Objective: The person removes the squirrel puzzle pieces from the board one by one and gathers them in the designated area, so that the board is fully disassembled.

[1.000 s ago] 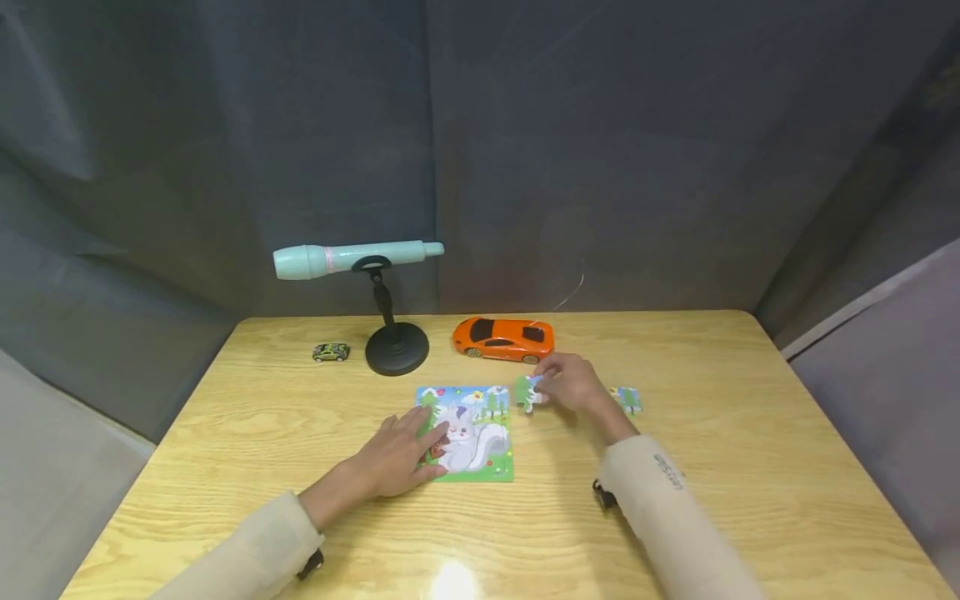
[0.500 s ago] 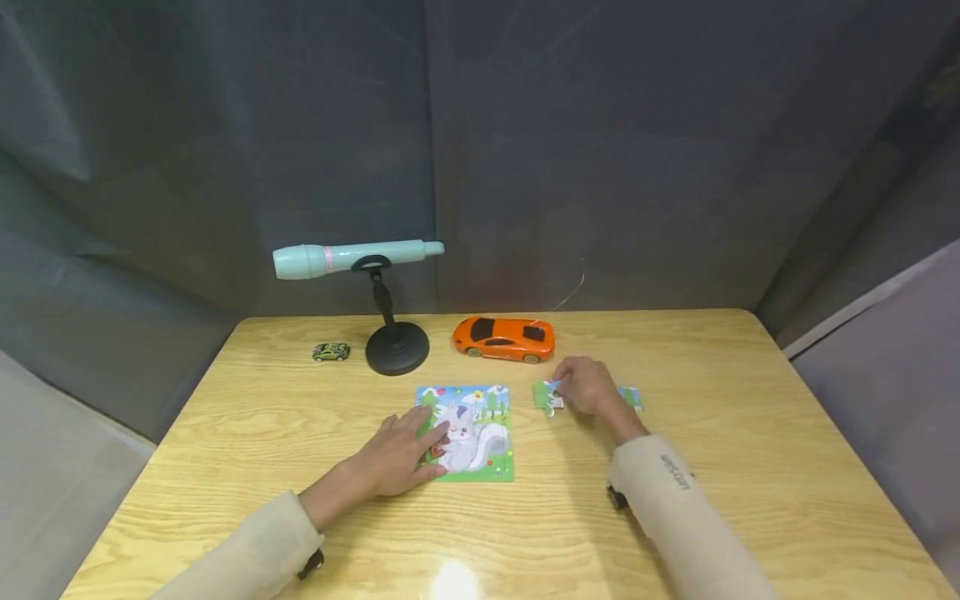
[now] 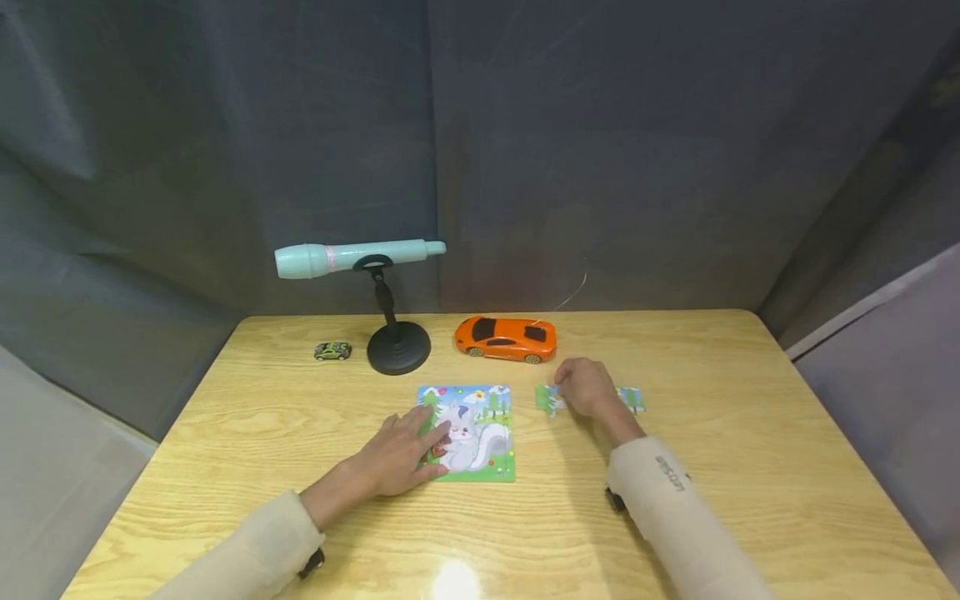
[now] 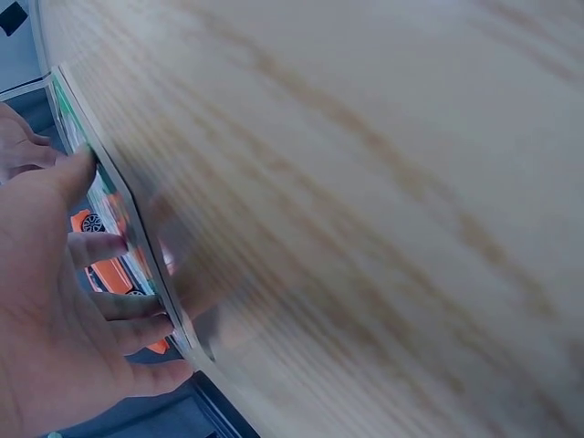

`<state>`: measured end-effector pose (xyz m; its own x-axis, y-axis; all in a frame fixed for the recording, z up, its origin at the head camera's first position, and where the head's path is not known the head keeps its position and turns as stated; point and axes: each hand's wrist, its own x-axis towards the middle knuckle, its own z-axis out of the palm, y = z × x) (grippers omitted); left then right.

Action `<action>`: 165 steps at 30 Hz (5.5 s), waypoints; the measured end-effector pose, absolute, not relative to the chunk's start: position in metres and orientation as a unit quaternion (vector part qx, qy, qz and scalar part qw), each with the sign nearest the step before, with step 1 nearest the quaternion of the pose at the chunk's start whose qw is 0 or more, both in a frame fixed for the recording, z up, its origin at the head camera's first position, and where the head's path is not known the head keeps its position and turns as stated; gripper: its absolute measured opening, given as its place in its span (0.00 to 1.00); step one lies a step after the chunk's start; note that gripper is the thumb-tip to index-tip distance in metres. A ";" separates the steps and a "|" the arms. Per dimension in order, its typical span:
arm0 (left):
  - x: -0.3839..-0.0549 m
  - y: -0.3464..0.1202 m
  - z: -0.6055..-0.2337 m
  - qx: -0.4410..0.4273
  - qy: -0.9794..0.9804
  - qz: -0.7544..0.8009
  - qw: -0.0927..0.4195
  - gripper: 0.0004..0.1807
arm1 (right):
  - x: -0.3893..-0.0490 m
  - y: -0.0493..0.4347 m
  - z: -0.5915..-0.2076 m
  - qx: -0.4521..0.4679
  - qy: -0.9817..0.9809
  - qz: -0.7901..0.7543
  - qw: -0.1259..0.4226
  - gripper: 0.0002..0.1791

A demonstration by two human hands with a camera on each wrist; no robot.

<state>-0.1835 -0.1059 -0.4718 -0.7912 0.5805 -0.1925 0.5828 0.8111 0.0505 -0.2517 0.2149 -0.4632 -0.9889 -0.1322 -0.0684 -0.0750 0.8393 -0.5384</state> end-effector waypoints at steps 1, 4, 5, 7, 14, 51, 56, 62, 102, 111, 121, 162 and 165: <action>-0.184 -0.106 -0.472 0.307 0.946 -0.003 0.101 0.37 | -0.252 0.215 -0.463 -0.052 0.958 -0.278 0.051 0.03; -0.184 -0.106 -0.473 0.306 0.946 0.009 0.106 0.37 | -0.252 0.215 -0.462 -0.051 0.958 -0.278 0.048 0.04; -0.184 -0.107 -0.473 0.306 0.946 0.014 0.107 0.37 | -0.251 0.214 -0.461 -0.054 0.958 -0.278 0.047 0.05; -0.185 -0.108 -0.474 0.306 0.946 0.024 0.108 0.37 | -0.251 0.212 -0.459 -0.062 0.957 -0.281 0.045 0.05; -0.185 -0.110 -0.473 0.314 0.942 0.053 0.103 0.37 | -0.246 0.199 -0.449 -0.086 0.947 -0.305 0.049 0.07; -0.170 -0.088 -0.469 0.394 0.905 0.013 0.158 0.37 | -0.225 0.133 -0.460 -0.179 0.922 -0.301 0.165 0.12; -0.170 -0.087 -0.468 0.393 0.906 0.012 0.160 0.36 | -0.223 0.129 -0.459 -0.179 0.926 -0.284 0.170 0.15; -0.171 -0.087 -0.467 0.393 0.906 0.007 0.157 0.36 | -0.223 0.127 -0.458 -0.171 0.929 -0.283 0.168 0.16; -0.169 -0.083 -0.463 0.383 0.908 0.011 0.168 0.35 | -0.218 0.152 -0.459 -0.200 0.893 -0.380 0.137 0.10; -0.170 -0.085 -0.465 0.387 0.908 0.013 0.161 0.36 | -0.219 0.192 -0.453 -0.187 0.878 -0.416 0.145 0.11; -0.169 -0.084 -0.463 0.386 0.908 0.011 0.166 0.36 | -0.214 0.242 -0.450 -0.146 0.882 -0.422 0.149 0.11; -0.167 -0.083 -0.461 0.374 0.911 0.030 0.169 0.35 | -0.196 0.334 -0.455 -0.034 0.913 -0.368 0.171 0.11; -0.168 -0.083 -0.461 0.374 0.911 0.030 0.169 0.35 | -0.198 0.334 -0.454 -0.026 0.920 -0.354 0.167 0.10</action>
